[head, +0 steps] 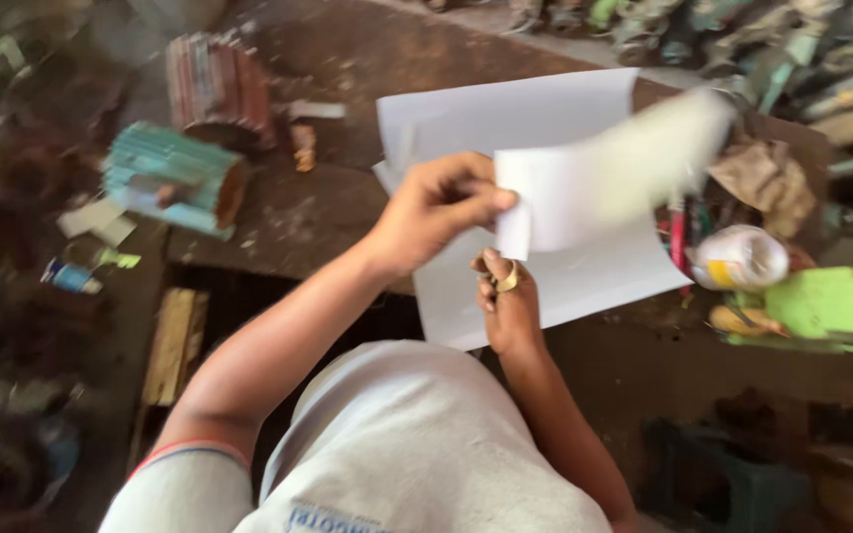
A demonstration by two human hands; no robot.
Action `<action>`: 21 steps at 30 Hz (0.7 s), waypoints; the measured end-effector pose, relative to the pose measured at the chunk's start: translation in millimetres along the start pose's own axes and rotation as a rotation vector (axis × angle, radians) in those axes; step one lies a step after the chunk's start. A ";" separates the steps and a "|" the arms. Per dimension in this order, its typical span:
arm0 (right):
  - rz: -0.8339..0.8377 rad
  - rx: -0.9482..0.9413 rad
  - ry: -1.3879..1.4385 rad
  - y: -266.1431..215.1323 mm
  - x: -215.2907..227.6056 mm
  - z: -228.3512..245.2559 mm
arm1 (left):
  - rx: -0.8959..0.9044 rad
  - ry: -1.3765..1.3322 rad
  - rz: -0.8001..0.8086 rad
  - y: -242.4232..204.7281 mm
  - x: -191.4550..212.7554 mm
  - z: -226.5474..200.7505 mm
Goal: The person uses shears to cut a large white sheet of paper into narrow strips. They repeatedly trim the sheet, rotate it, and place the cut strips on the workbench. The process continues until the sheet is reduced to a small square.
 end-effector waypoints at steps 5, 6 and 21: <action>0.150 0.101 -0.064 -15.9 -3.0 10.6 | 0.014 0.164 -0.083 -2.4 9.9 10.5; 0.197 0.145 -0.055 -19.6 -5.3 15.9 | 0.005 0.200 -0.105 -3.0 12.1 10.8; 0.120 0.324 0.031 -49.6 -45.7 44.3 | -0.157 0.377 -0.111 -2.7 9.4 -34.8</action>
Point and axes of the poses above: each hand's wrist, its own y-axis towards the middle knuckle, its own x-axis out of the back of the hand, z = x × y, the point moved 2 cm from there along y, towards the middle knuckle, and after that the axes turned 12 degrees about -z, right-handed, at the moved point
